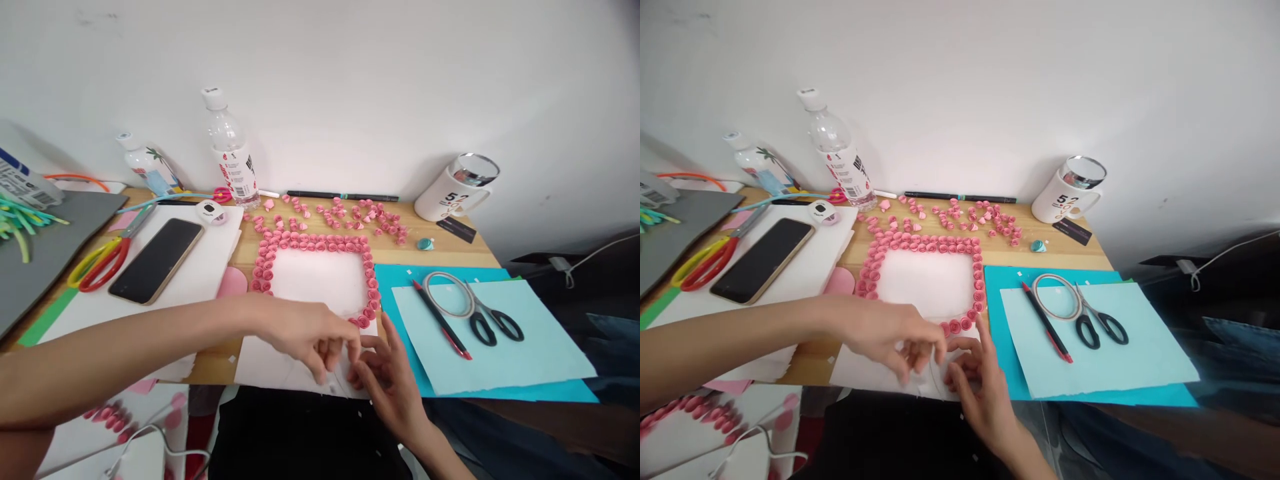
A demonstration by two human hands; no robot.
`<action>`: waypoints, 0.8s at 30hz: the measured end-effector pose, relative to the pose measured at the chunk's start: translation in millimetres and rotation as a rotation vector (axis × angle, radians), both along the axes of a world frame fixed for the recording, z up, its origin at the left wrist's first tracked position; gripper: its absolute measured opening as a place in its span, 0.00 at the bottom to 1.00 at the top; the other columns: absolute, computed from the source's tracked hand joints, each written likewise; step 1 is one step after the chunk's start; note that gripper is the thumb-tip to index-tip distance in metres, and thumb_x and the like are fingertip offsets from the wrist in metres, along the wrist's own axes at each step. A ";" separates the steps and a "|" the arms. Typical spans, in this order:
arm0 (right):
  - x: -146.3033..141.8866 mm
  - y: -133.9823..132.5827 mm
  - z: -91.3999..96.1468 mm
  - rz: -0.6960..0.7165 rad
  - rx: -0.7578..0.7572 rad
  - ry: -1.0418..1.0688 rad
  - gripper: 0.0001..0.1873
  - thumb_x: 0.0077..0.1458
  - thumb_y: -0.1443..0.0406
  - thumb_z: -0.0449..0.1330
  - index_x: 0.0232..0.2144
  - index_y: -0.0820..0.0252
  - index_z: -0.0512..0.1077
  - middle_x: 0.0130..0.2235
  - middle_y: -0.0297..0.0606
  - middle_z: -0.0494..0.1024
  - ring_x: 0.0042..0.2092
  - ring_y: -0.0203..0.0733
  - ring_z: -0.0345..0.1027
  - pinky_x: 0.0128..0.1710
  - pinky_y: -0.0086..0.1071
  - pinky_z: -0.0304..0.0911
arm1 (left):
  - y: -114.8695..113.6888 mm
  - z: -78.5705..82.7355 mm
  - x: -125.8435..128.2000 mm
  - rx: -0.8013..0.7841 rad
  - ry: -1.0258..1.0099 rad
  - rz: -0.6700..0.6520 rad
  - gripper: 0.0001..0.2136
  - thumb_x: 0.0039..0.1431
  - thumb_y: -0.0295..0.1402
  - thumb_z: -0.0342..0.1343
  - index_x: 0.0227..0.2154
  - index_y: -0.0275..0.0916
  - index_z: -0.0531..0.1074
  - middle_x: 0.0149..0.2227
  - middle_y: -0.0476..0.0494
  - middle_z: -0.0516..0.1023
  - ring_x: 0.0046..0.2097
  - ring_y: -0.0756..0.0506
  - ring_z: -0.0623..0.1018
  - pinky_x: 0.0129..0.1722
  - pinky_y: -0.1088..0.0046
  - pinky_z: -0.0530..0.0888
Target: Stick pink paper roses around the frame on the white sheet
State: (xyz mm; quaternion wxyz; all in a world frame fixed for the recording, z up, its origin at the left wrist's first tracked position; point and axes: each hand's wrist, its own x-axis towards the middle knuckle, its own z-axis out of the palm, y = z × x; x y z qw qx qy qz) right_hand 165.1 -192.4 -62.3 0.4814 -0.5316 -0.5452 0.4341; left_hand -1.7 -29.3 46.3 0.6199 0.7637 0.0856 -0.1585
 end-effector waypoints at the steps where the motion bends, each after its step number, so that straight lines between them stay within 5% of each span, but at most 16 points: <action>1: -0.1 0.0 -0.1 0.006 0.015 -0.004 0.37 0.62 0.65 0.50 0.65 0.44 0.33 0.43 0.40 0.70 0.28 0.33 0.69 0.24 0.29 0.70 | -6.0 -0.1 0.9 0.064 -0.027 0.027 0.11 0.49 0.20 0.58 0.35 0.38 0.69 0.33 0.49 0.75 0.31 0.52 0.74 0.32 0.78 0.70; 4: -0.7 -0.2 0.9 0.019 0.072 -0.062 0.37 0.62 0.65 0.50 0.65 0.44 0.34 0.42 0.40 0.72 0.28 0.33 0.68 0.25 0.29 0.70 | -7.8 -5.0 1.8 0.194 -0.132 0.178 0.03 0.54 0.23 0.56 0.30 0.36 0.71 0.29 0.49 0.75 0.29 0.53 0.73 0.30 0.79 0.68; 7: -1.9 -1.3 3.7 0.027 0.128 -0.166 0.37 0.62 0.67 0.50 0.65 0.46 0.34 0.41 0.40 0.74 0.29 0.34 0.68 0.27 0.30 0.71 | 7.1 -12.9 -2.5 0.417 -0.131 0.374 0.05 0.54 0.29 0.57 0.25 0.35 0.72 0.23 0.50 0.71 0.25 0.54 0.69 0.26 0.79 0.65; 11: -3.6 -3.3 5.7 0.098 0.215 -0.311 0.39 0.60 0.70 0.51 0.65 0.48 0.35 0.41 0.38 0.76 0.30 0.35 0.68 0.29 0.30 0.71 | 18.8 -25.8 -9.5 0.672 -0.030 0.349 0.05 0.47 0.21 0.55 0.21 0.35 0.72 0.26 0.49 0.70 0.27 0.53 0.69 0.28 0.79 0.65; 16: -5.2 -5.4 1.6 0.126 0.277 -0.373 0.39 0.59 0.72 0.52 0.65 0.50 0.36 0.41 0.39 0.77 0.31 0.36 0.68 0.29 0.30 0.71 | 10.7 -35.1 -7.5 0.594 0.180 0.268 0.06 0.45 0.21 0.52 0.18 0.35 0.70 0.18 0.51 0.69 0.19 0.54 0.67 0.21 0.78 0.63; 24: -6.0 -6.4 -7.6 0.094 0.264 -0.285 0.39 0.58 0.70 0.53 0.66 0.56 0.37 0.42 0.42 0.76 0.30 0.35 0.67 0.27 0.28 0.70 | 5.7 -27.1 -0.3 0.499 0.258 0.352 0.06 0.45 0.22 0.52 0.16 0.35 0.67 0.16 0.52 0.70 0.15 0.55 0.65 0.15 0.80 0.60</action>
